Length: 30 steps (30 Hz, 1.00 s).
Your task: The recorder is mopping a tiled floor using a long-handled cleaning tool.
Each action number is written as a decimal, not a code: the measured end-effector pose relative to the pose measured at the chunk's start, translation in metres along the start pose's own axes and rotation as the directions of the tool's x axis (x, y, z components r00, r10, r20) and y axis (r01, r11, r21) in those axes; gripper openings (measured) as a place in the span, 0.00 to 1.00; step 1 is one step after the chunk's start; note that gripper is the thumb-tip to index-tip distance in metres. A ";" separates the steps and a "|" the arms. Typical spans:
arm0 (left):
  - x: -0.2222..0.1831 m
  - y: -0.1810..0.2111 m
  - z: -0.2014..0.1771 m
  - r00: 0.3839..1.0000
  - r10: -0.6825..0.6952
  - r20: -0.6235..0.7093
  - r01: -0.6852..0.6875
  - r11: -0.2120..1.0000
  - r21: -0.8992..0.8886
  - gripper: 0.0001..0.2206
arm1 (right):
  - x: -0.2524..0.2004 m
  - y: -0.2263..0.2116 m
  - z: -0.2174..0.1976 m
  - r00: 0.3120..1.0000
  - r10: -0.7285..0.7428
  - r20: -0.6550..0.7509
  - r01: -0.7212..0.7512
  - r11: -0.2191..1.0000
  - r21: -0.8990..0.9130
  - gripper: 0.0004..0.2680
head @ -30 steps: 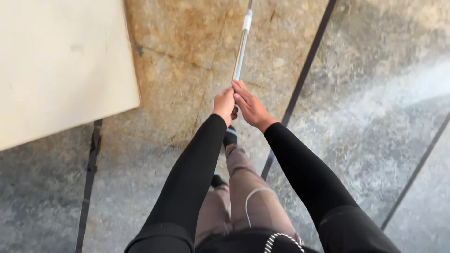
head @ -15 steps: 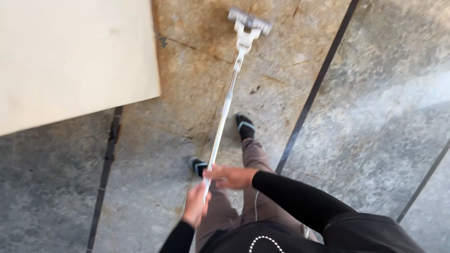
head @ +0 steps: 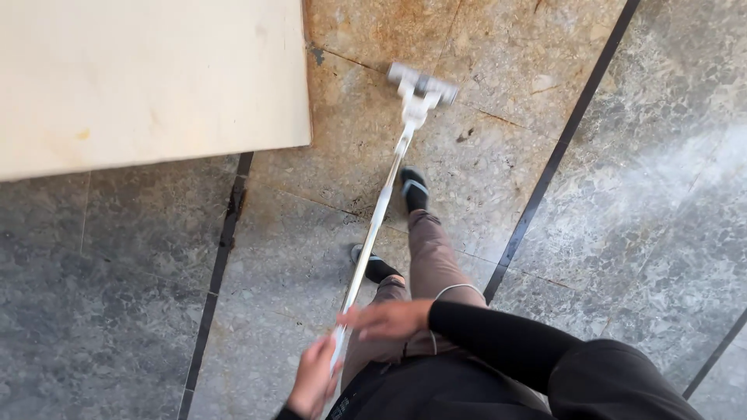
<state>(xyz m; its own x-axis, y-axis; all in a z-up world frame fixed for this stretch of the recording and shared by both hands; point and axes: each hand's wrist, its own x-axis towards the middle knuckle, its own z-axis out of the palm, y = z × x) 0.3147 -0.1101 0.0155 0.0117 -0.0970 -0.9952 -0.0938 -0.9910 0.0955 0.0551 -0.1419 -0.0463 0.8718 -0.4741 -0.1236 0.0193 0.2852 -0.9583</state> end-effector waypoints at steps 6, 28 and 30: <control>0.102 0.194 0.169 0.919 0.274 0.283 -0.241 0.960 -0.145 0.11 | -0.044 0.029 -0.187 0.800 0.159 -0.578 -0.211 0.977 -0.022 0.21; 0.044 0.136 0.046 0.996 -0.059 0.071 0.058 0.998 0.015 0.15 | 0.023 -0.012 -0.166 0.964 0.233 -0.128 -0.265 0.889 -0.373 0.30; 0.014 0.099 0.001 0.996 -0.090 -0.002 0.090 0.991 0.102 0.16 | 0.043 -0.021 -0.124 0.988 0.154 -0.014 -0.146 0.899 -0.413 0.30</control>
<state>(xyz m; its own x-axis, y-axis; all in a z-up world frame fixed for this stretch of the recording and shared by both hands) 0.3048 -0.2096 0.0109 0.0223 -0.0072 -0.9997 -0.1932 -0.9812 0.0028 0.0319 -0.2716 -0.0638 0.8575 -0.4362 -0.2729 -0.3116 -0.0183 -0.9500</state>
